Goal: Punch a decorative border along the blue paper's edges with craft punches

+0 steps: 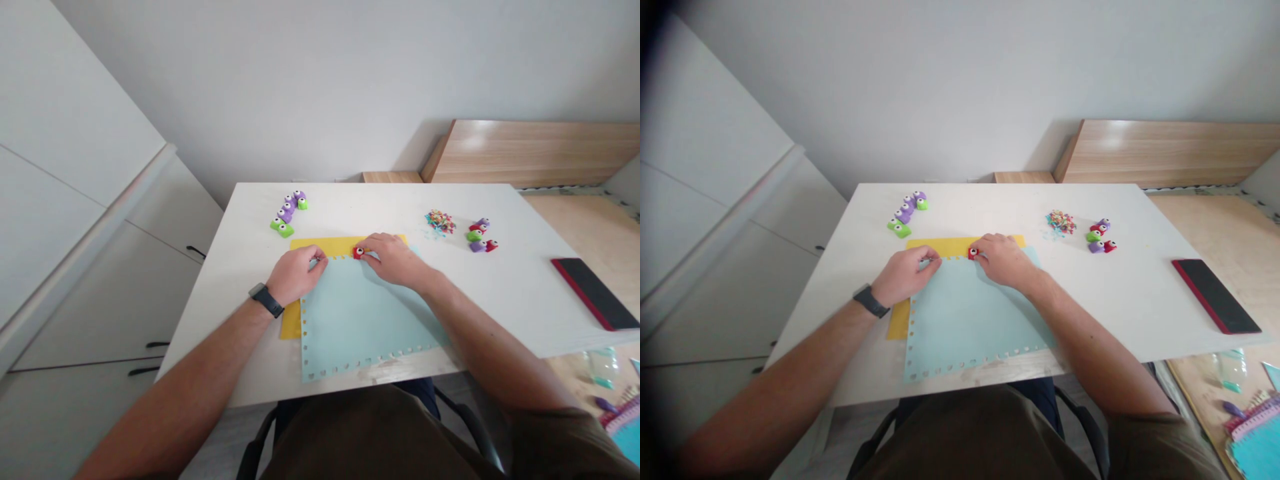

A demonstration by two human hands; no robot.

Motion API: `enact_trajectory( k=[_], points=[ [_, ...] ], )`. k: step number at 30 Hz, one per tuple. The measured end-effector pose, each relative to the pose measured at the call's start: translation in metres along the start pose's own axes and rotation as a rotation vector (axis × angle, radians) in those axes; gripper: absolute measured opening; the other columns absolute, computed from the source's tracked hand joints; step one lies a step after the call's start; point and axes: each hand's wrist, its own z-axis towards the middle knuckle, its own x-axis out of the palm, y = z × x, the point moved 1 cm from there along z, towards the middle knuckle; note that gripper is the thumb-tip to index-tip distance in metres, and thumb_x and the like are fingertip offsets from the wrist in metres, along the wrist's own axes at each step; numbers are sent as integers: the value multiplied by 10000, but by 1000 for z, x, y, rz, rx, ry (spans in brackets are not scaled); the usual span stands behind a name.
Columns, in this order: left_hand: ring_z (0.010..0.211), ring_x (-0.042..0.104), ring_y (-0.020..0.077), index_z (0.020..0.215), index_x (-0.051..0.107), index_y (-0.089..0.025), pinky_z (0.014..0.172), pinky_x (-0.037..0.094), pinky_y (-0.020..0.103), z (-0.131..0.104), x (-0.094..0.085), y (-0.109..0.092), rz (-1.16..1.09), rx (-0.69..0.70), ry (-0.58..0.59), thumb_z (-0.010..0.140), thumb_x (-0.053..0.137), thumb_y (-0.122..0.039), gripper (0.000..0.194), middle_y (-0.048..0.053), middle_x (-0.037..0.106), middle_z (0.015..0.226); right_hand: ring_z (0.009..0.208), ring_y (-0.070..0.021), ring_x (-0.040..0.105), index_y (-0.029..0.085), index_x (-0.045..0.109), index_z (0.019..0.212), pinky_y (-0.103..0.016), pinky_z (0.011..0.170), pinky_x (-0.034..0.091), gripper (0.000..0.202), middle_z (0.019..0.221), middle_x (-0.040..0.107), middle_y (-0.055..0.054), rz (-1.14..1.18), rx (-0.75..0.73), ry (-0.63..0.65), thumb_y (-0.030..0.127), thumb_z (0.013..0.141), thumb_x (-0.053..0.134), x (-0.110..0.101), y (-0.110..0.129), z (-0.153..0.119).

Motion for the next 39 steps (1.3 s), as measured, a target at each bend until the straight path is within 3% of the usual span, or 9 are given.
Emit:
enact_trajectory(
  k=[17,39],
  points=[
    [980,744,250,1000,718,-215,862,527,370,-2,3,0,26,28,-37,1011,553,-352,215,53,805,1054,1099,-264,695,202,751,1176,-432,1028,501,226,1178,788,-105,96,-82,-157,199,997,613,15,-6,-9],
    [1028,736,240,1025,685,-220,924,553,377,-3,3,0,-6,61,-96,1009,562,-331,166,58,790,1065,1137,-272,680,218,743,1194,-449,1054,480,253,1210,780,-104,111,-55,-139,201,987,600,16,-4,-11]
  ],
)
